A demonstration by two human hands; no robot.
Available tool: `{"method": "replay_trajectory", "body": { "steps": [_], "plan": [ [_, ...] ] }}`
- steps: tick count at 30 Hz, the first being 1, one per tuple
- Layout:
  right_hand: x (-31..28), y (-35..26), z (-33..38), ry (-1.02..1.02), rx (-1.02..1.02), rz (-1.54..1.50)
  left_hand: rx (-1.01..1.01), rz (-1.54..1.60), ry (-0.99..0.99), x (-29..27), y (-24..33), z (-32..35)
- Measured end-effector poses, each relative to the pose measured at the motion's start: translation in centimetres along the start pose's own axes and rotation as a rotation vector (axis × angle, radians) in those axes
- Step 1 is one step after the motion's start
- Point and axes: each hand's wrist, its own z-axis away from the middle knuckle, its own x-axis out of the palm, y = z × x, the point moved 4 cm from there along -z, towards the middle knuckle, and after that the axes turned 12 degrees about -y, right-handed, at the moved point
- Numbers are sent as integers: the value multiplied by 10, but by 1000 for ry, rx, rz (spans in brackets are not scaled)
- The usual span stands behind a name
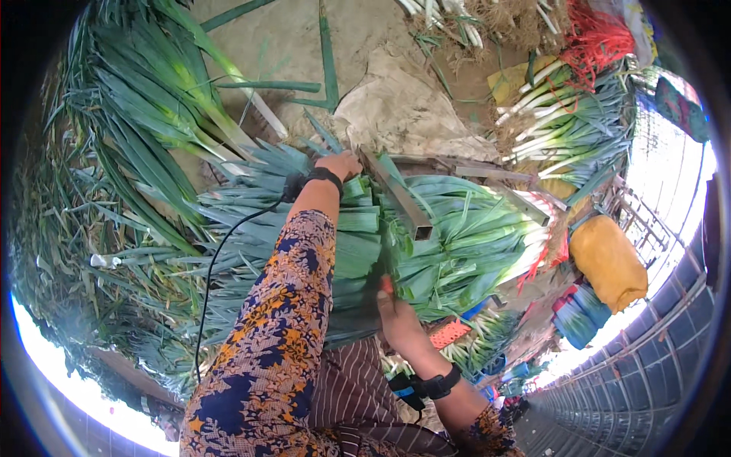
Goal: The person is bundling leeks with red plastic ties and trimming the tops with a large knife.
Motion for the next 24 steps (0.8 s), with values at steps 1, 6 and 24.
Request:
{"method": "replay_trajectory", "body": {
  "steps": [1,6,24],
  "plan": [
    [-19,32,-9,60,109,-45,-24,158,-129,19,66,-38],
    [-35,47,4,192,121,-31,-282,330,-307,-36,140,-20],
    [-35,29,-11,182,-130,528,-342,167,-242,-64,148,29]
  ]
}}
